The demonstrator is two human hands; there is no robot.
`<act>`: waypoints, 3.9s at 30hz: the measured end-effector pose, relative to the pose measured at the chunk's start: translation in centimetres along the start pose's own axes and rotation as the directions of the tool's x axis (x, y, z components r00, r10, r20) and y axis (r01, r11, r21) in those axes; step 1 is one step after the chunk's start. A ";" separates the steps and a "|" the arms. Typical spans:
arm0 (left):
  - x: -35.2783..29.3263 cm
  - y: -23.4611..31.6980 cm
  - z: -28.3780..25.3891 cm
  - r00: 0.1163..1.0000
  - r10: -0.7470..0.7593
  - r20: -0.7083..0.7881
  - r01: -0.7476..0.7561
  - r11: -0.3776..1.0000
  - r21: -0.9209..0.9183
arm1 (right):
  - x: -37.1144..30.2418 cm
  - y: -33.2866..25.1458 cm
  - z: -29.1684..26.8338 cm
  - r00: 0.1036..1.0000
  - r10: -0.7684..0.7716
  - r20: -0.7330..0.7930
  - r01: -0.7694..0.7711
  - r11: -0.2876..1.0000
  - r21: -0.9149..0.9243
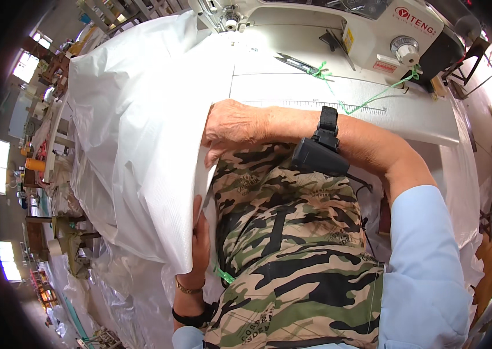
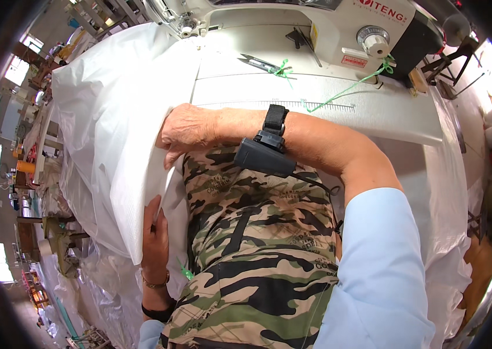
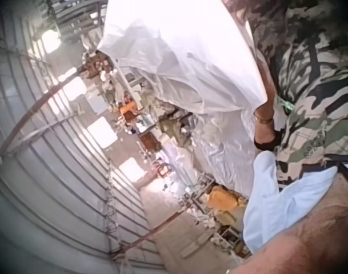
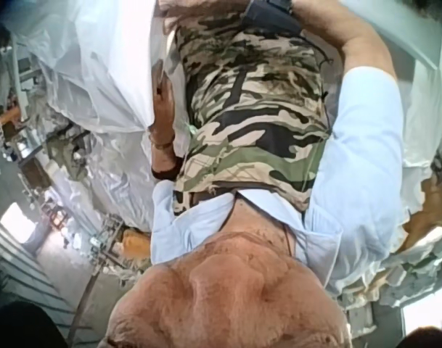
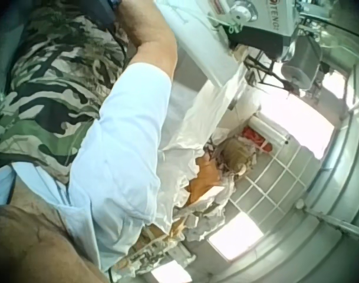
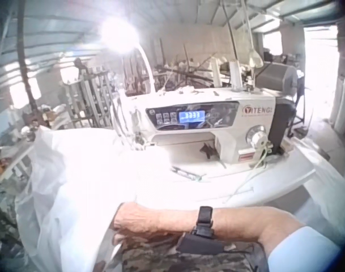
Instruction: Sewing large white plastic sheets using an industrial sewing machine.
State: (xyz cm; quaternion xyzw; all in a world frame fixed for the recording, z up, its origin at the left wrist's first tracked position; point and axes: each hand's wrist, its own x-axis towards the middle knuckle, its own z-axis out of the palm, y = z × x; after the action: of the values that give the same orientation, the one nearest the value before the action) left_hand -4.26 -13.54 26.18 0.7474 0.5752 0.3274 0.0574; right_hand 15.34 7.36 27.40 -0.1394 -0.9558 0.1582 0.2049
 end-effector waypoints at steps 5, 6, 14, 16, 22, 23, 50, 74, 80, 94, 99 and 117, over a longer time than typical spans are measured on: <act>0.8 -1.2 -0.2 0.990 -0.059 0.127 0.067 0.996 -0.062 | -0.6 2.2 -0.6 1.000 -0.022 0.013 0.022 0.999 -0.045; 0.8 -1.3 0.0 0.987 -0.138 0.082 0.148 0.980 -0.131 | -0.7 2.6 -0.4 0.998 -0.040 -0.055 0.039 0.999 -0.033; 0.5 -5.0 0.7 0.983 -0.159 0.096 0.163 0.986 -0.037 | -0.8 6.0 -1.7 0.996 0.009 -0.086 -0.009 1.000 -0.003; 0.5 -5.3 0.7 0.988 -0.120 0.099 0.116 0.992 0.044 | -0.4 6.8 -1.6 0.990 -0.050 -0.133 0.051 0.999 0.004; -0.3 -4.4 0.5 0.990 -0.015 0.142 0.000 0.994 0.108 | -0.7 8.3 -2.3 0.990 -0.078 -0.117 0.068 0.994 -0.083; -0.5 -4.3 0.6 0.988 0.001 0.154 -0.017 0.994 0.105 | -1.0 8.5 -2.4 0.992 -0.054 -0.110 0.045 0.995 -0.086; 5.4 -1.5 2.9 0.831 0.540 0.134 -0.554 0.824 0.119 | -1.8 6.3 -1.9 0.807 0.537 -0.247 -0.591 0.743 -0.315; 11.2 -2.9 7.5 0.986 0.159 0.054 -0.156 0.986 -0.053 | -3.2 4.1 -1.1 0.792 0.313 -0.524 -0.397 0.916 -0.054; 11.1 -3.0 7.6 0.989 0.124 0.079 -0.106 0.973 -0.205 | -6.7 -3.7 5.2 0.751 0.278 -0.599 -0.205 0.960 0.188; 19.9 1.3 0.3 0.893 -0.006 0.450 0.276 0.797 -0.537 | 12.1 2.2 14.6 0.853 0.450 -0.266 -0.167 0.717 0.677; 19.8 -3.5 2.3 0.895 0.189 0.404 -0.115 0.973 -0.199 | 13.5 2.4 16.0 0.953 0.281 -0.115 -0.218 0.898 0.383; 13.1 -4.8 6.5 0.904 0.343 0.254 -0.299 0.934 -0.198 | -4.1 6.0 -1.9 0.853 0.362 -0.376 -0.467 0.852 -0.238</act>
State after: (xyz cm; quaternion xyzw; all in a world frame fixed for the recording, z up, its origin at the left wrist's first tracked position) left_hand -2.96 1.64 24.46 0.8645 0.4026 0.2650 0.1426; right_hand 20.98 11.92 25.49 -0.3999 -0.8690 0.0172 0.2909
